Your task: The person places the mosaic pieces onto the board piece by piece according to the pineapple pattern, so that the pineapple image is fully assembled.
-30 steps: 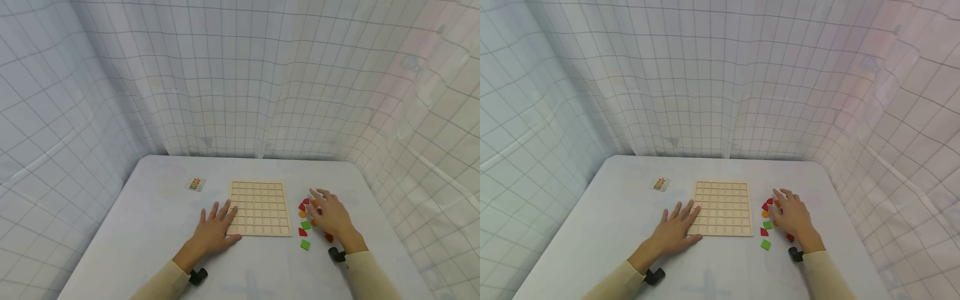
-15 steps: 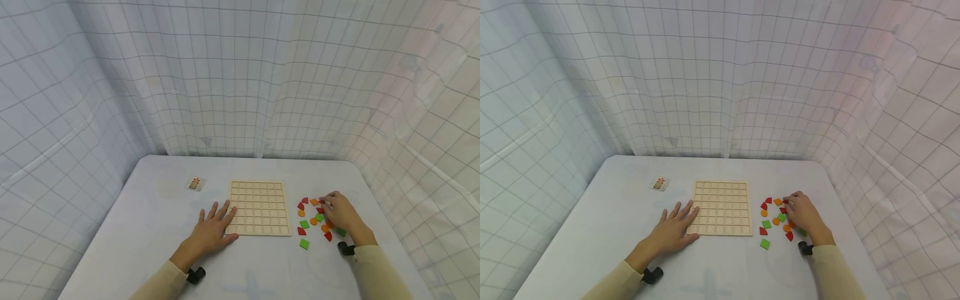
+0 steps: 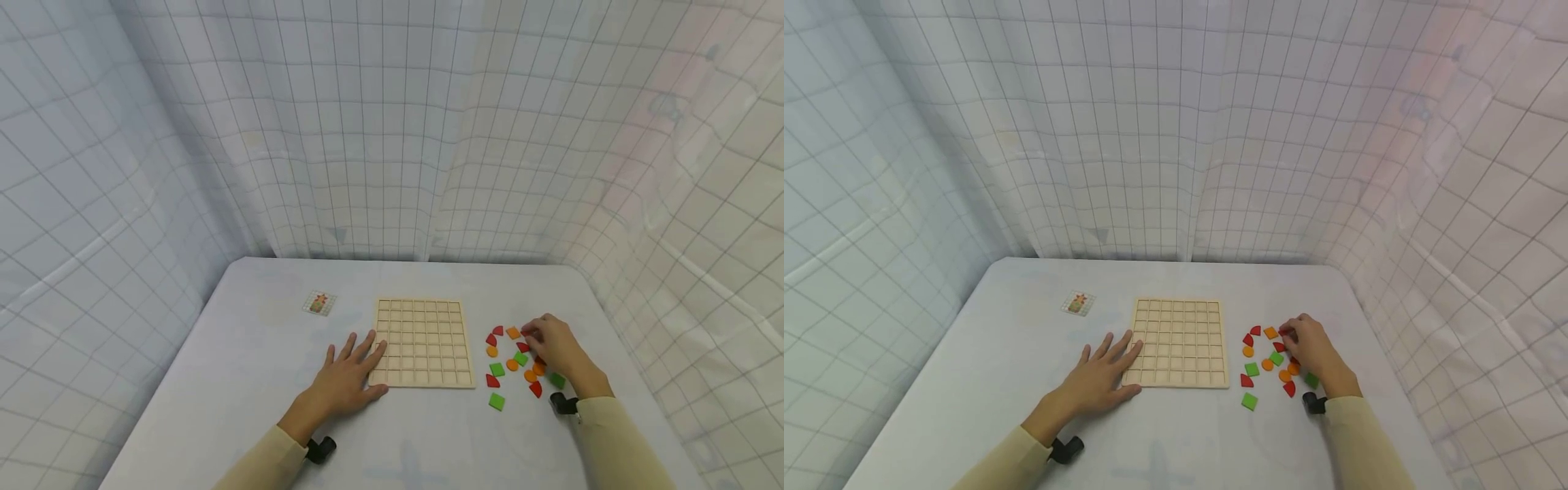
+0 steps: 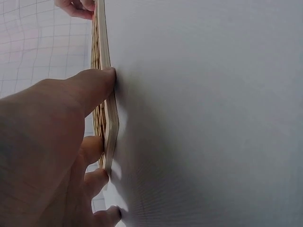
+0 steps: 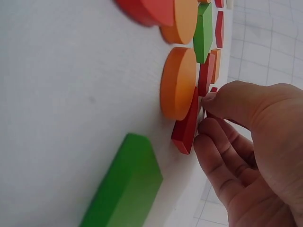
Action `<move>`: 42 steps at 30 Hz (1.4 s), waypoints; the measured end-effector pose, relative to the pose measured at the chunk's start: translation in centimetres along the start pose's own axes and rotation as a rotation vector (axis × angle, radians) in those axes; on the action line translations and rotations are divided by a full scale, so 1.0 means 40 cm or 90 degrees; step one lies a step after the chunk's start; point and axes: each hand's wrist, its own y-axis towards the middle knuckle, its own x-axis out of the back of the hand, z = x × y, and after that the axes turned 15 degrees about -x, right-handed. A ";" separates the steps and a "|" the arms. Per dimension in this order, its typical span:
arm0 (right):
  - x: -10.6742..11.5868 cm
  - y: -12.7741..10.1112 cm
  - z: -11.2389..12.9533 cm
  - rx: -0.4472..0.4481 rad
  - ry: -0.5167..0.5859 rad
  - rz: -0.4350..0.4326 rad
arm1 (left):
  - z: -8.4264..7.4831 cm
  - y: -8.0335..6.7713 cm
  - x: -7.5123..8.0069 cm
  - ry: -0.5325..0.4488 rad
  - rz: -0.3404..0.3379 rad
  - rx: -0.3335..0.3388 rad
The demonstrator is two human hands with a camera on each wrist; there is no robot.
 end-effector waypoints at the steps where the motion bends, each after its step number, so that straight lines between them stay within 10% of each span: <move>1: -0.001 0.000 0.001 0.001 0.001 -0.003 | 0.000 0.000 0.000 -0.002 0.001 0.001; 19: -0.014 0.026 0.069 0.054 0.058 -0.084 | -0.002 0.002 0.000 -0.021 -0.005 -0.001; 42: -0.090 0.086 0.269 0.189 0.104 -0.057 | 0.001 -0.001 0.005 -0.022 0.010 -0.003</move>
